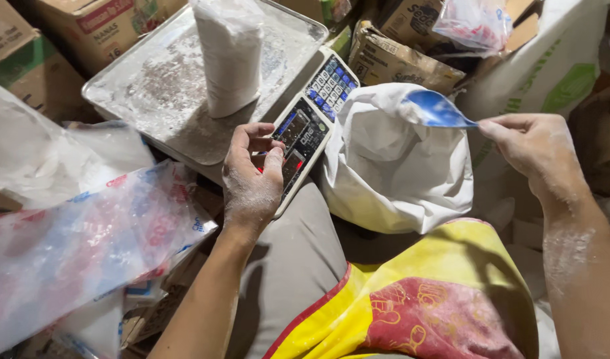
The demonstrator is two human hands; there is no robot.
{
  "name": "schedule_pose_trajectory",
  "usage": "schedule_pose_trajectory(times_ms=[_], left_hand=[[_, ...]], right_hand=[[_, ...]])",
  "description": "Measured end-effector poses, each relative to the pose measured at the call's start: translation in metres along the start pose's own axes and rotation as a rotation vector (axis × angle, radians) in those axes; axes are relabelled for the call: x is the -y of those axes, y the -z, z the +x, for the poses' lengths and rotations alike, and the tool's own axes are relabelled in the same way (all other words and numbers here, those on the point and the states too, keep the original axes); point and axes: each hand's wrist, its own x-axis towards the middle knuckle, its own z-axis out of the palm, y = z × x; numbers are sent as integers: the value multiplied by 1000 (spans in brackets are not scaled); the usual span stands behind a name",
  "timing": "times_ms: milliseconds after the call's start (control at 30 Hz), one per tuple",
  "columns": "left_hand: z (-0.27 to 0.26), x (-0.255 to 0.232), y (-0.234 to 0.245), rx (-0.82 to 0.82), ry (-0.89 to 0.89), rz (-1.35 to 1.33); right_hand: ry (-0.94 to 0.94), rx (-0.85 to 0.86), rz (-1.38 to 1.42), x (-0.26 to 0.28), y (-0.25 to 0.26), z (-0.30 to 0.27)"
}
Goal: The person scoops white powder from a large sack into small plastic bags using a blue scoop, places each bag on a digital scale to measure the weight, ties the bag, and sets it aside. The person also wipes residual powder from the scale tray into the sack.
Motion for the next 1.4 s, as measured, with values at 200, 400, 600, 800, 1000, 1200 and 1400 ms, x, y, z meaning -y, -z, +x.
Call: schedule_pose_trajectory(times_ms=[200,400,600,800,1000,1200,1400], left_hand=[[-6,-2,-9,68,-8,41],[-10,-5,-8,84,30,70],[-13,-2,-5,87,24,35],[-11,6,8,43,-66,60],[7,12,65,-127,-4,-36],[-3,27,136,-605,-249,-144],[-28,53,192,-733,-395,-75]], right_hand=[[110,-80,-528,-54,-26,-20],[83,24,-524,-56,-51,-38],[-53,24,-385,-47,-44,-41],[-22,71,-8,-24,-31,-44],[137,335,353,50,-26,-61],[475,851,420,157,-105,-99],[703,1031,445,242,-204,-143]])
